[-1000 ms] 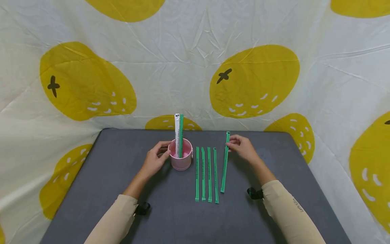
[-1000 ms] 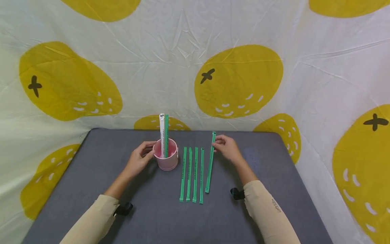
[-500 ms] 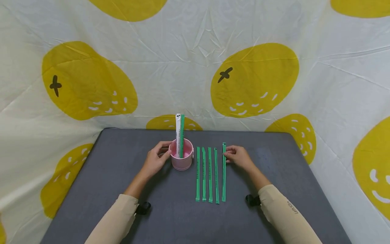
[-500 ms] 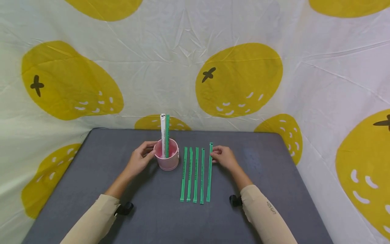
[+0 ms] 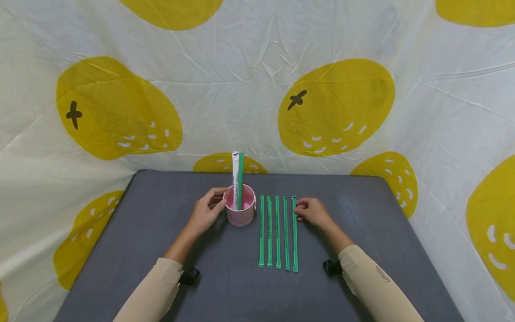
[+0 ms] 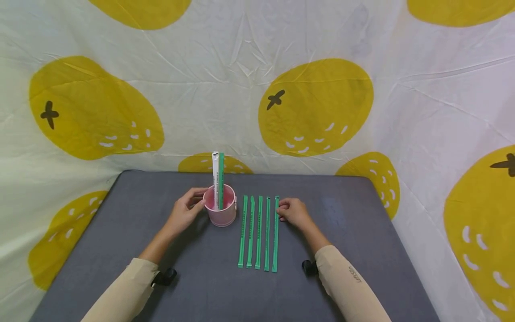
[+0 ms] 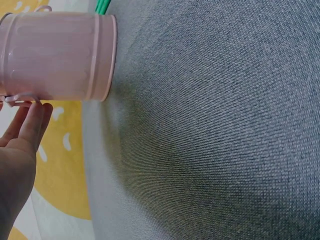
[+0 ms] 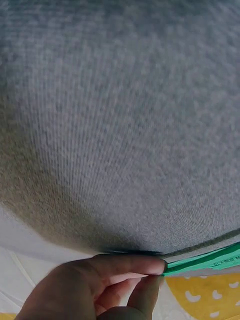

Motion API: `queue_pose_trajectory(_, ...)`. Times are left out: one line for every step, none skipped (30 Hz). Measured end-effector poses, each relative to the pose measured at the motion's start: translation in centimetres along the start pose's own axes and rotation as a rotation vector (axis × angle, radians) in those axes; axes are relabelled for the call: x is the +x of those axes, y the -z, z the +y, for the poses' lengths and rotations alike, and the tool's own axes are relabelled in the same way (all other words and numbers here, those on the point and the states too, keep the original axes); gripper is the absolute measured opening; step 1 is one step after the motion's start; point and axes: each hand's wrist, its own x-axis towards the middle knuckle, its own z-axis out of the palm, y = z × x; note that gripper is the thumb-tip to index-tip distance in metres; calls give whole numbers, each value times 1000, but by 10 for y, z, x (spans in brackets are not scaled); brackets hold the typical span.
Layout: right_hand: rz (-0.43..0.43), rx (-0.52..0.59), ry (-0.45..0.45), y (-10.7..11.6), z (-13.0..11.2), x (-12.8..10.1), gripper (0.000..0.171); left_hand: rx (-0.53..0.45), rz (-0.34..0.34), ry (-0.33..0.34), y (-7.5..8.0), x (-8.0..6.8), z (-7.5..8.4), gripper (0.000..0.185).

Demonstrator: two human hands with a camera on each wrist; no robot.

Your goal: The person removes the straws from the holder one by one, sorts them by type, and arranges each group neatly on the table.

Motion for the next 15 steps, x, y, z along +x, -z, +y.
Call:
queue_pose_trajectory(3, -15, 0, 0, -1, 0, 34, -2, 1, 1, 0, 0, 1, 39)
queue_pose_trajectory(7, -26, -2, 0, -1, 1, 33, -4, 1, 2, 0, 0, 1, 39)
queue_pose_trajectory(12, -40, -3, 0, -2, 1, 33, -4, 0, 3, 0, 0, 2, 39)
queue_pose_trajectory(17, -48, -7, -1, -3, 1, 32, -4, 2, 6, 0, 0, 2, 39)
queue_pose_trajectory(23, -56, -12, -1, -4, 1, 31, -2, 2, 7, 1, 0, 2, 39)
queue_pose_trajectory(27, -64, -12, -2, -5, 1, 31, 0, 2, 9, 1, 0, 3, 39)
queue_pose_trajectory(33, -75, -14, -2, -6, 1, 30, 4, 2, 10, 1, 0, 3, 39)
queue_pose_trajectory(38, -82, -14, -2, -8, 1, 29, 9, 4, 9, 1, 0, 2, 39)
queue_pose_trajectory(44, -92, -16, -3, -9, 1, 29, 12, 6, 11, 1, 0, 3, 39)
queue_pose_trajectory(51, -100, -18, -3, -9, 1, 28, 15, 9, 13, 1, 0, 3, 38)
queue_pose_trajectory(58, -112, -21, -4, -10, 1, 28, 19, 10, 10, 1, 0, 2, 38)
queue_pose_trajectory(65, -124, -23, -4, -11, 1, 28, 18, 11, 11, 1, 0, 3, 38)
queue_pose_trajectory(68, -139, -22, -5, -11, 1, 27, 21, 12, 12, 1, 0, 3, 38)
queue_pose_trajectory(73, -149, -23, -5, -12, 1, 27, 20, 13, 13, 1, 0, 3, 38)
queue_pose_trajectory(78, -165, -25, -6, -12, 1, 27, 20, 13, 14, 1, 0, 3, 38)
